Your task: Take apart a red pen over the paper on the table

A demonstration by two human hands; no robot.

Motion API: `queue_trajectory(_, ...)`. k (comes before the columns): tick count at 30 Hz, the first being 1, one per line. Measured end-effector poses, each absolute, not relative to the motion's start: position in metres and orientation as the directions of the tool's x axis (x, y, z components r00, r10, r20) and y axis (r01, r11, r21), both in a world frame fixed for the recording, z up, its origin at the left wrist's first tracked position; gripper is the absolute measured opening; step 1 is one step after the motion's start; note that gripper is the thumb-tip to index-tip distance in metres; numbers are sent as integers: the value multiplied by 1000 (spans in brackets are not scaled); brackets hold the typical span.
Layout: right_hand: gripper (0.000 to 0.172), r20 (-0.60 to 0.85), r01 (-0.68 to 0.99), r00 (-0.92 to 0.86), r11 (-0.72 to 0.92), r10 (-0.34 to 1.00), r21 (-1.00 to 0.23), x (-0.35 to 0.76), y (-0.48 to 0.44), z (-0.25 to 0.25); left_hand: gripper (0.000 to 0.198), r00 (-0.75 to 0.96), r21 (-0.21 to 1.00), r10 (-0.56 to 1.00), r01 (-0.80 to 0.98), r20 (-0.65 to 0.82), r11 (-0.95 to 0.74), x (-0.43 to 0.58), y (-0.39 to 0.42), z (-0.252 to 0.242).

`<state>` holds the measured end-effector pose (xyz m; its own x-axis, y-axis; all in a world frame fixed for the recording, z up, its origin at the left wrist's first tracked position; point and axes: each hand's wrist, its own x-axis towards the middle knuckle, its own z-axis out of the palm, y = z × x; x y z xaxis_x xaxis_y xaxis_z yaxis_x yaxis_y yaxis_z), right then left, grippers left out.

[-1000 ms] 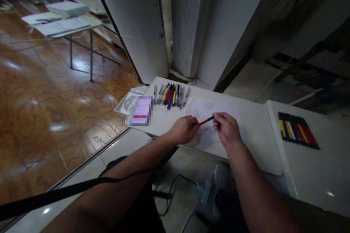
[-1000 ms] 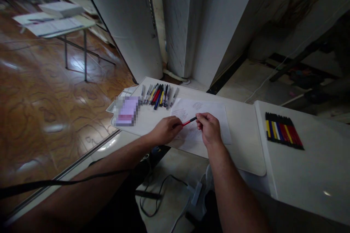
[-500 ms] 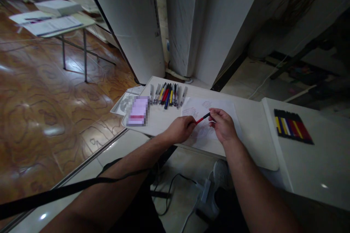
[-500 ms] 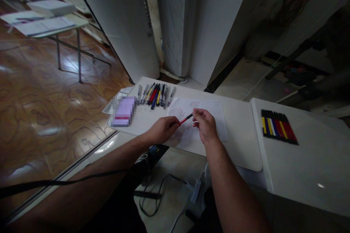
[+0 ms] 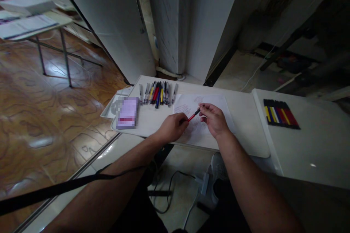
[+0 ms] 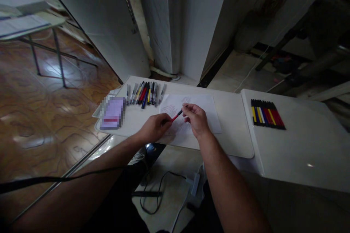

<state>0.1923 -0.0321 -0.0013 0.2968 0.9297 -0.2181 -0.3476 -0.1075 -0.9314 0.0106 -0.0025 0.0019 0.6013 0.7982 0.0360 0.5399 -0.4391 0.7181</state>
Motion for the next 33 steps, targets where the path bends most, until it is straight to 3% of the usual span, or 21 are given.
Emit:
queue_trajectory(5,31,-227,-269,334,-139,915,-953,191,-31,-5,14,595,714,802,542,47,-444,10,-3,0)
queue_trajectory(11,30,-215,-327,267,-121,939,-937,190,-33,1,11,596,700,801,550,55,-457,10,-3,0)
queue_trajectory(18,26,-231,-303,343,-125,910,-945,190,-32,-2,12,597,684,800,559,62,-469,10,-3,-1)
queue_trajectory(33,34,-260,-307,264,-175,929,-936,189,-34,0,13,598,697,800,553,51,-457,9,-4,1)
